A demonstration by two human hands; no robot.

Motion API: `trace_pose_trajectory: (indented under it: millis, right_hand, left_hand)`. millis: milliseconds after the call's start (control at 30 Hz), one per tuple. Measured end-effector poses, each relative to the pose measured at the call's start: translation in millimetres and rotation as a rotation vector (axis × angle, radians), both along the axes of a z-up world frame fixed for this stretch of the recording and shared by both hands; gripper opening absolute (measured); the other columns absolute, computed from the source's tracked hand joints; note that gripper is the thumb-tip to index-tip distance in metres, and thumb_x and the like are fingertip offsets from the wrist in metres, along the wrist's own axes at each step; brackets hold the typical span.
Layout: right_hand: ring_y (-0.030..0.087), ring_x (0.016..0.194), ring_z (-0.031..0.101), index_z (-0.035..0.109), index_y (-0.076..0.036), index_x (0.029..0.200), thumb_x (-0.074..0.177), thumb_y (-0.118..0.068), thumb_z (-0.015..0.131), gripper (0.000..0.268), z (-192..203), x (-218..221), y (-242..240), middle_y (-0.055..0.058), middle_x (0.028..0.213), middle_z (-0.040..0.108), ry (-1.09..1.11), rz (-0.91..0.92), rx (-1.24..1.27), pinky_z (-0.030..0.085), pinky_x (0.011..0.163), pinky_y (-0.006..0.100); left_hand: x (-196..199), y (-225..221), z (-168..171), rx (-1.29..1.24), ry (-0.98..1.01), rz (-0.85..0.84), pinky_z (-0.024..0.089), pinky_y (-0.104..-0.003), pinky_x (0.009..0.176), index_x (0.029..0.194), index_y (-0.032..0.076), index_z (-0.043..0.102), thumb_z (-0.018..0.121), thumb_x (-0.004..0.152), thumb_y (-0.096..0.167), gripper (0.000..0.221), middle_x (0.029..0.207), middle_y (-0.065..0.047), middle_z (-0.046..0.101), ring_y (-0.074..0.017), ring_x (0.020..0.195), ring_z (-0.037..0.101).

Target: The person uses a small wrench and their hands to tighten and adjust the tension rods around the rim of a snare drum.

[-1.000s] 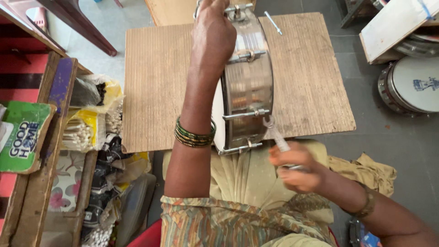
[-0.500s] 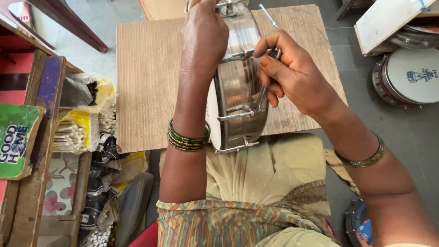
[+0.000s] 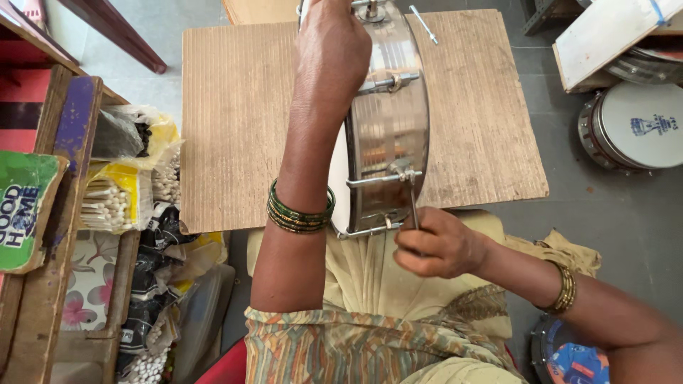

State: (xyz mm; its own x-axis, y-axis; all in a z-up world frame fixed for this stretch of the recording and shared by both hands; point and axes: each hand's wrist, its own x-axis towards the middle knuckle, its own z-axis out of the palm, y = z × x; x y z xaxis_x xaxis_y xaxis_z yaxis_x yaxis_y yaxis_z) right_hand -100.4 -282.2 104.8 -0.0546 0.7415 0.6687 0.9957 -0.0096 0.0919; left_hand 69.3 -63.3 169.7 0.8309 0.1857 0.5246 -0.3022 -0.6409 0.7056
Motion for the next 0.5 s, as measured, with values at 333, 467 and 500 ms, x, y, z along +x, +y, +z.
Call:
trace_pose_trajectory:
  millis: [333, 467, 500]
  right_hand:
    - [0.009, 0.059, 0.048, 0.042, -0.006, 0.132, 0.118, -0.01, 0.048, 0.016, 93.2, 14.4, -9.6, 0.007, 0.082, 0.056, 1.224, -0.203, 0.513, 0.049, 0.055, 0.026]
    - [0.007, 0.057, 0.043, 0.043, -0.006, 0.127, 0.114, -0.012, 0.045, 0.014, 117.9, 53.2, 21.2, 0.005, 0.081, 0.054, 1.392, -0.235, 0.333, 0.048, 0.049, 0.027]
    - [0.006, 0.053, 0.043, 0.044, -0.006, 0.126, 0.112, -0.012, 0.045, 0.015, 120.2, 57.9, 28.4, 0.004, 0.078, 0.054, 1.435, -0.287, 0.3, 0.046, 0.045, 0.026]
  left_hand:
    - [3.9, 10.5, -3.8, 0.005, 0.004, -0.009, 0.053, -0.056, 0.088, 0.119, 0.009, 0.068, 0.049, 0.093, 0.003, 0.033, 0.123, -0.023, 0.065, -0.0469, 0.105, 0.064]
    - [2.5, 11.3, -1.1, 0.041, -0.005, -0.018, 0.054, -0.054, 0.092, 0.12, 0.01, 0.069, 0.048, 0.093, 0.001, 0.035, 0.125, -0.021, 0.066, -0.0449, 0.11, 0.065]
    - [2.1, 10.5, -1.0, 0.045, 0.023, -0.009, 0.053, -0.054, 0.093, 0.12, 0.01, 0.07, 0.048, 0.093, 0.001, 0.035, 0.125, -0.021, 0.066, -0.0445, 0.11, 0.065]
